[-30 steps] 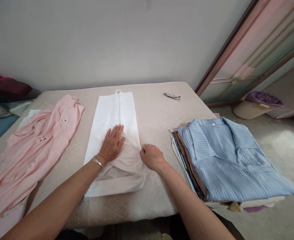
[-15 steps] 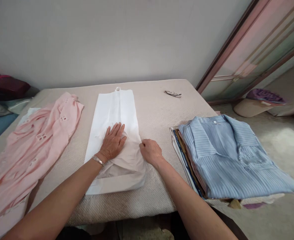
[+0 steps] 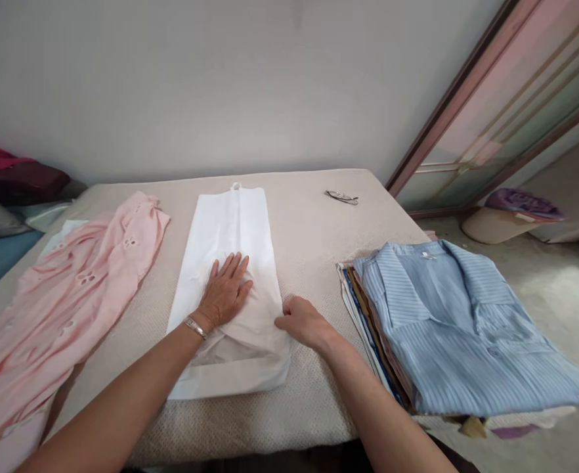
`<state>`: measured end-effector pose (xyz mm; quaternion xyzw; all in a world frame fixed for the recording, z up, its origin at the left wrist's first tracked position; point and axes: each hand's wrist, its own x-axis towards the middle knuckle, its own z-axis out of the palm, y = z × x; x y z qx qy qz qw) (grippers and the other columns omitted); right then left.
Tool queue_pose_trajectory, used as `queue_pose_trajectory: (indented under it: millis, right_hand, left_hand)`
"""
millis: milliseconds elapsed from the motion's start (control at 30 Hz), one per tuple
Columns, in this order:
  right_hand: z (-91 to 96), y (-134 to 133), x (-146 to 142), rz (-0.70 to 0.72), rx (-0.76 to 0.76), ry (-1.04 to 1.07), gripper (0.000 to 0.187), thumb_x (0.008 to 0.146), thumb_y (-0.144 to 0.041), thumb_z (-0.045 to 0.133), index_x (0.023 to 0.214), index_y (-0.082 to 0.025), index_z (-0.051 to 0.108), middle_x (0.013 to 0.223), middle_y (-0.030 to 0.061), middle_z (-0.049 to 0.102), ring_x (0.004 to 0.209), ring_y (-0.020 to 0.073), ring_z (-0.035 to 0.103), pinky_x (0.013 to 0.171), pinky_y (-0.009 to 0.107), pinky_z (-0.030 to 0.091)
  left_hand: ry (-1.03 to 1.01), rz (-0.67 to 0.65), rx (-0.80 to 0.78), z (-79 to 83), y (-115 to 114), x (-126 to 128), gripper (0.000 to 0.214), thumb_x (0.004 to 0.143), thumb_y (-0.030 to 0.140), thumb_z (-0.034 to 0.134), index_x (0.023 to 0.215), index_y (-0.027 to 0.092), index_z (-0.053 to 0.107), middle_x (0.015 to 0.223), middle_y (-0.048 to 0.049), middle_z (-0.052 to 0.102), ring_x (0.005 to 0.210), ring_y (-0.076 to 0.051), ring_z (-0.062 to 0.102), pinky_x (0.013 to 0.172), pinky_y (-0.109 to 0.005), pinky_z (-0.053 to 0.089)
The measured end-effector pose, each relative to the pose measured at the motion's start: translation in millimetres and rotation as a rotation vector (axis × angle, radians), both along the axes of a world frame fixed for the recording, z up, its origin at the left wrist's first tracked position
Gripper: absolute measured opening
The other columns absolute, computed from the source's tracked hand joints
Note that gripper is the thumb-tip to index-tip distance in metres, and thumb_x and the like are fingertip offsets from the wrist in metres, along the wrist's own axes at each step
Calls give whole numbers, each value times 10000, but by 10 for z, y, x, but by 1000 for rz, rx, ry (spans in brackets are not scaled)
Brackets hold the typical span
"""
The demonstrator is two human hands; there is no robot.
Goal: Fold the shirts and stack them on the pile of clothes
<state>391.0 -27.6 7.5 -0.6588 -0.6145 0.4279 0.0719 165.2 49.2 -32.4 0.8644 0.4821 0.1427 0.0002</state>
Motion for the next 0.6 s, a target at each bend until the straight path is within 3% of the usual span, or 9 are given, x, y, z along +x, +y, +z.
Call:
queue_pose_trajectory:
  millis: [133, 267, 333, 400, 500, 600]
  right_hand:
    - [134, -21, -96, 22, 28, -316, 99, 811, -247, 642, 731, -192, 624, 780, 46, 666, 762, 202, 627, 628, 289, 368]
    - [203, 106, -433, -35, 428, -584, 260, 1018, -355, 478, 1078, -173, 653, 1030, 153, 714, 972, 285, 672, 817, 383, 456]
    - [95, 255, -599, 66, 633, -523, 360, 1067, -313, 351, 1269, -162, 608, 1279, 181, 664, 1210, 295, 602, 981, 423, 437]
    - [-104, 424, -690, 172, 721, -449, 457, 1079, -313, 306, 1468, -158, 489, 1529, 165, 505, 1433, 287, 427, 1132, 451, 350]
    - [-437, 621, -678, 246, 695, -423, 625, 1070, -499, 329, 1603, -171, 326, 1665, 117, 309, 1549, 298, 226, 1231, 519, 222]
    - [-631, 699, -622, 263, 690, -430, 733, 1035, -633, 324, 1623, -195, 297, 1690, 84, 238, 1569, 305, 153, 1253, 556, 162]
  left_hand:
    - [18, 1, -3, -56, -14, 4, 614, 1034, 459, 382, 1589, 197, 351, 1622, -155, 395, 1527, -338, 307, 1225, -615, 233]
    - [36, 9, -29, -55, 15, 5, 618, 1020, 474, 401, 1574, 202, 382, 1628, -162, 381, 1521, -357, 311, 1203, -639, 266]
    - [65, -18, -72, 26, 93, -9, 581, 1004, 414, 431, 1546, 205, 424, 1600, -167, 424, 1491, -362, 364, 1171, -639, 324]
    - [86, -45, -75, 126, 233, -36, 523, 984, 327, 451, 1494, 215, 484, 1538, -161, 502, 1455, -354, 415, 1159, -631, 344]
    - [65, -43, 9, 167, 524, -82, 498, 1009, 297, 398, 1493, 211, 477, 1555, -149, 482, 1490, -343, 359, 1197, -640, 272]
    - [33, -70, -3, 31, 796, -103, 526, 1041, 377, 357, 1537, 216, 425, 1642, -128, 367, 1530, -336, 285, 1212, -629, 247]
